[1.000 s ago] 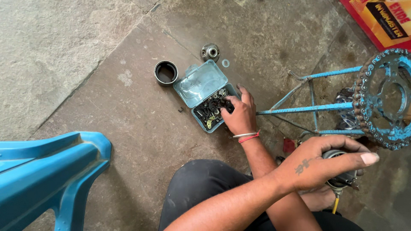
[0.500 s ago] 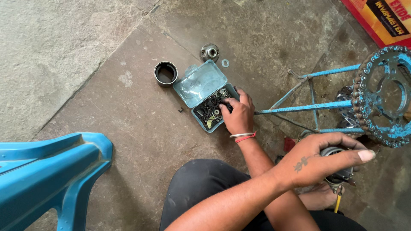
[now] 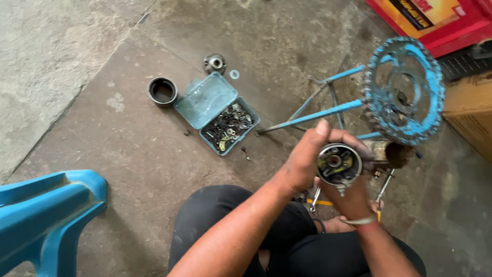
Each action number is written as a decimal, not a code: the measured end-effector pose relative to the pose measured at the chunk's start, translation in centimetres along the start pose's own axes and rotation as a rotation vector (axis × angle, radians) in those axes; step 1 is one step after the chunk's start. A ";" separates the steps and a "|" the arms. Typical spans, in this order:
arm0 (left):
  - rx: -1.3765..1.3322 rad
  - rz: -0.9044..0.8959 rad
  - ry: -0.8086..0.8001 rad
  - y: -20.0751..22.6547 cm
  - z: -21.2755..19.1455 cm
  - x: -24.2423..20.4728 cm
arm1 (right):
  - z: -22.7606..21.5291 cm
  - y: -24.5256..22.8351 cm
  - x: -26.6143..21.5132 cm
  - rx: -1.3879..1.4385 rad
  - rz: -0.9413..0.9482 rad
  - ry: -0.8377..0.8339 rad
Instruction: The person sits on the floor assembling a cylindrical mechanical component, likely a clutch hub. They insert small metal pieces into the cylinder, use a screwdriver to adjust internal parts, and handle various small hardware items from a plastic container. A large blue sprocket and chain rest on a stool nearby.
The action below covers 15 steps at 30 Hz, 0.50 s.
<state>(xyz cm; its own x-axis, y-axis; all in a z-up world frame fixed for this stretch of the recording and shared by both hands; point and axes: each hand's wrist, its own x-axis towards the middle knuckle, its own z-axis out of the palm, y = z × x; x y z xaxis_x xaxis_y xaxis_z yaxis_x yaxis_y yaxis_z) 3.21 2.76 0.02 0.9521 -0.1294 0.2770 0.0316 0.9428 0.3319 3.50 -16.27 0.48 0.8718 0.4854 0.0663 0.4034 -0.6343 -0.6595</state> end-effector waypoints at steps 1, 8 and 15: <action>0.023 -0.012 0.001 -0.1 0.1 0.1 | -1.6 0.0 -1.1 0.186 0.172 0.088; 0.717 0.048 0.078 -2.2 2.8 0.0 | -7.3 -0.1 -3.8 0.697 0.057 0.379; 0.756 0.016 0.162 -5.2 6.1 0.3 | -10.6 -2.1 -4.4 0.440 -0.045 0.214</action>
<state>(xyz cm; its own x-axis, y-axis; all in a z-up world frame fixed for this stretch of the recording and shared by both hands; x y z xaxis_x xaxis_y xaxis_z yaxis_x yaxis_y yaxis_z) 1.46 -4.04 3.85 0.9851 -0.0157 0.1710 -0.1436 0.4708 0.8705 1.75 -23.40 9.50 0.9124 0.3424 0.2242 0.3265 -0.2787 -0.9032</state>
